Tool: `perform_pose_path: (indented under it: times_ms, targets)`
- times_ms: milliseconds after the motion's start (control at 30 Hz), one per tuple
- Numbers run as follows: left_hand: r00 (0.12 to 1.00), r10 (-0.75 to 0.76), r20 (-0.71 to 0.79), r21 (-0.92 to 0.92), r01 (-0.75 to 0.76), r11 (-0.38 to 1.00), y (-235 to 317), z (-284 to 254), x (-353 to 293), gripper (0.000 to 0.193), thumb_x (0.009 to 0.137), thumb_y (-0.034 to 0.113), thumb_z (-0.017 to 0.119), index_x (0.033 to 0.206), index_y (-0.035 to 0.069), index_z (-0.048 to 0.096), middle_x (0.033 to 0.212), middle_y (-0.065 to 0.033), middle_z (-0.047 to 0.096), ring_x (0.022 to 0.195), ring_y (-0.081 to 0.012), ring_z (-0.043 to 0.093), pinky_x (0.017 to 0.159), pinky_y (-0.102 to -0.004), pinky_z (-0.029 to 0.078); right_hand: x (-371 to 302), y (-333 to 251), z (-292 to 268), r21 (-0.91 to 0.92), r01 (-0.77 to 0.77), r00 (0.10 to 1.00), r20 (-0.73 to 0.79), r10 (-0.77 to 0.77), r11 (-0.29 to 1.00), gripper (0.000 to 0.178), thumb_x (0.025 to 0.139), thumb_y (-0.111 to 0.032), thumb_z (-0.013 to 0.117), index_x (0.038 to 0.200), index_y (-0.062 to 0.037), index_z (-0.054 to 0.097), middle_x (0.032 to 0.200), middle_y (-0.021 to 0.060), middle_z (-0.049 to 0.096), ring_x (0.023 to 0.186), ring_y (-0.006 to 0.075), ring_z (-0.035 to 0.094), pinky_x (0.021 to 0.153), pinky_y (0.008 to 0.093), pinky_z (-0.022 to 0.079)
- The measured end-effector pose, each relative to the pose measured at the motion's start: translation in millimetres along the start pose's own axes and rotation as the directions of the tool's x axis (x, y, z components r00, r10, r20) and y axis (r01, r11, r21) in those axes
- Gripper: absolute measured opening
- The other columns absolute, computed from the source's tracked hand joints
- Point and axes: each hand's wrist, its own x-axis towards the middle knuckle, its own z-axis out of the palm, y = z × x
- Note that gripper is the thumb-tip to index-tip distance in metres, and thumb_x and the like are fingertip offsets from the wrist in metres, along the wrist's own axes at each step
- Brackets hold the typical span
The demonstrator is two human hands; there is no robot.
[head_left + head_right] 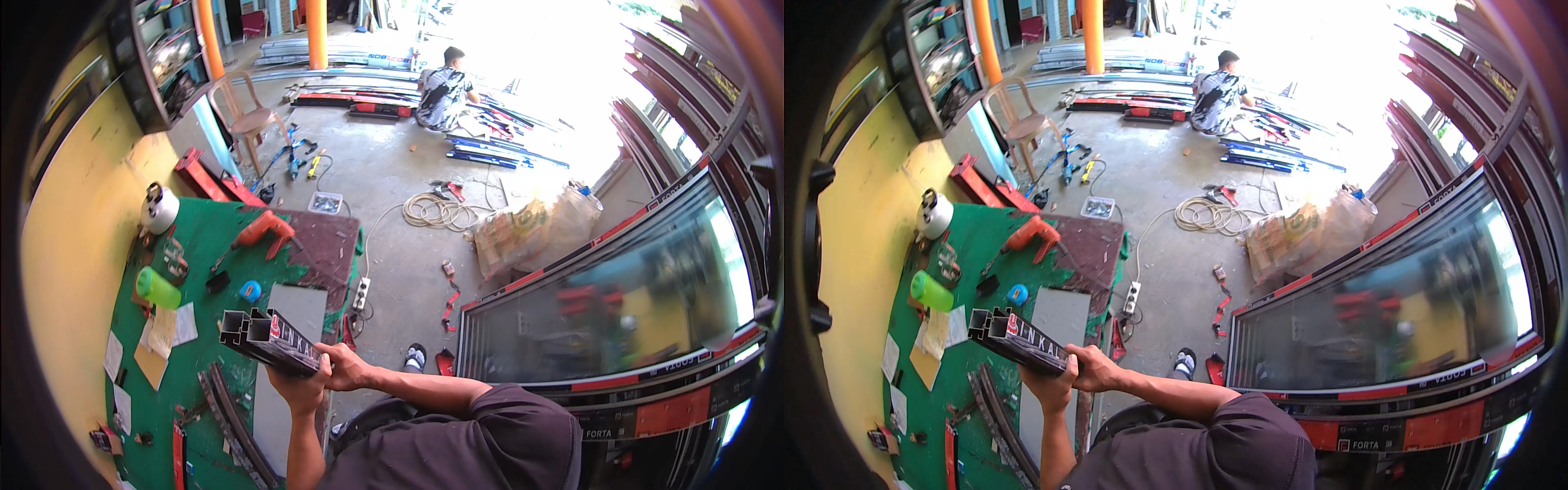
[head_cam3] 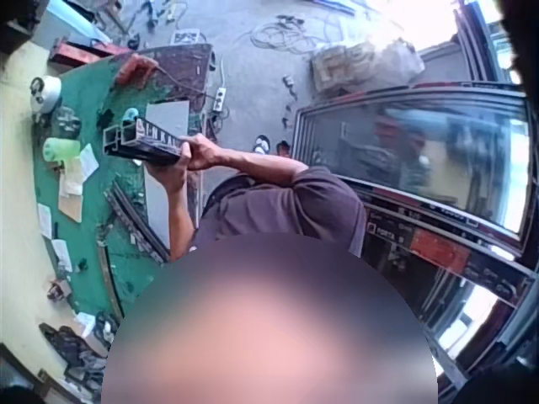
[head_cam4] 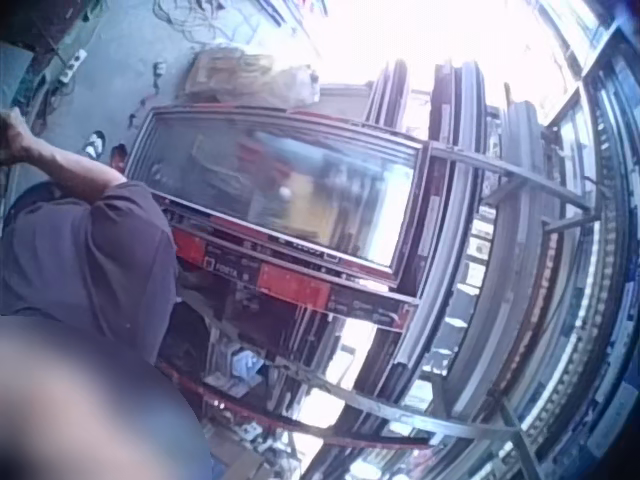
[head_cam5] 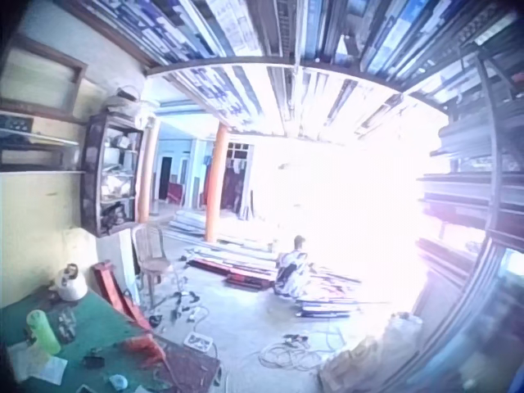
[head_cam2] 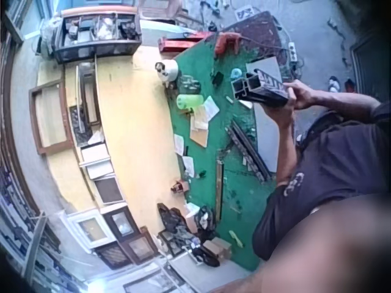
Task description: The person retrieves aluminum profiles from a storage rack, measures a window frame with a tape measure, and marks a profile on a workbench. They then fit a rubber seal into a profile and align multiple profiles together, preparing them for assembly.
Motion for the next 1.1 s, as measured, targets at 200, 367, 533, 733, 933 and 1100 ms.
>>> perform_pose_path:
  times_ms: [200,367,533,733,933,1100]
  targets:
    - [0.996,-0.002,0.093,-0.132,0.014,0.991,4,152,25,0.076,0.069,0.002,0.09,0.132,-0.003,0.047,0.116,-0.0078,0.059,0.101,-0.0175,0.061,0.09,-0.034,0.055,-16,24,-148,-0.123,-0.056,0.99,-0.138,0.039,0.991,0.05,0.077,-0.012,0.08,0.121,-0.0003,0.061,0.094,0.0222,0.071,0.09,0.0437,0.072,0.076,0.0459,0.057]
    - [0.964,0.014,0.265,-0.114,0.017,0.993,8,245,47,0.063,0.07,0.008,0.092,0.118,-0.001,0.052,0.106,-0.0053,0.06,0.092,-0.015,0.061,0.083,-0.0328,0.054,-33,27,-238,-0.213,-0.098,0.965,-0.259,0.041,0.972,0.058,0.077,-0.018,0.087,0.125,-0.0027,0.059,0.092,0.0213,0.072,0.087,0.0422,0.073,0.075,0.0443,0.058]
    - [0.935,0.014,0.355,-0.121,0.031,0.992,1,299,72,0.059,0.07,0.01,0.092,0.114,0.0,0.053,0.104,-0.0048,0.06,0.089,-0.014,0.061,0.08,-0.0314,0.054,-49,31,-290,-0.217,-0.191,0.931,-0.35,0.107,0.957,0.07,0.076,-0.024,0.093,0.133,-0.0033,0.058,0.114,0.0187,0.073,0.102,0.0345,0.074,0.088,0.0421,0.058]
    - [0.927,0.085,0.365,-0.175,-0.021,0.984,-26,335,141,0.078,0.07,-0.001,0.085,0.139,-0.002,0.049,0.127,-0.0098,0.059,0.111,-0.0187,0.061,0.099,-0.0349,0.051,-57,48,-341,-0.154,-0.315,0.846,-0.492,0.204,0.936,0.068,0.083,-0.027,0.09,0.137,-0.0006,0.058,0.127,0.0179,0.071,0.118,0.0305,0.07,0.106,0.0406,0.054]
    - [0.955,-0.059,0.292,-0.288,0.146,0.947,-71,370,234,0.072,0.072,-0.001,0.087,0.133,0.001,0.051,0.119,-0.0054,0.057,0.103,-0.0153,0.057,0.096,-0.032,0.051,-31,96,-414,0.04,-0.469,0.659,-0.649,0.38,0.882,0.059,0.088,-0.025,0.087,0.134,0.0021,0.061,0.127,0.0181,0.072,0.118,0.025,0.07,0.104,0.0373,0.055]
    - [0.973,-0.074,0.221,-0.329,0.145,0.933,-92,410,322,0.076,0.072,0.0,0.087,0.137,0.001,0.048,0.117,-0.0039,0.055,0.1,-0.0144,0.055,0.096,-0.0313,0.049,44,145,-474,0.225,-0.468,0.484,-0.744,0.461,0.854,0.053,0.093,-0.024,0.082,0.13,0.0068,0.06,0.123,0.0199,0.073,0.115,0.0249,0.071,0.102,0.0362,0.057]
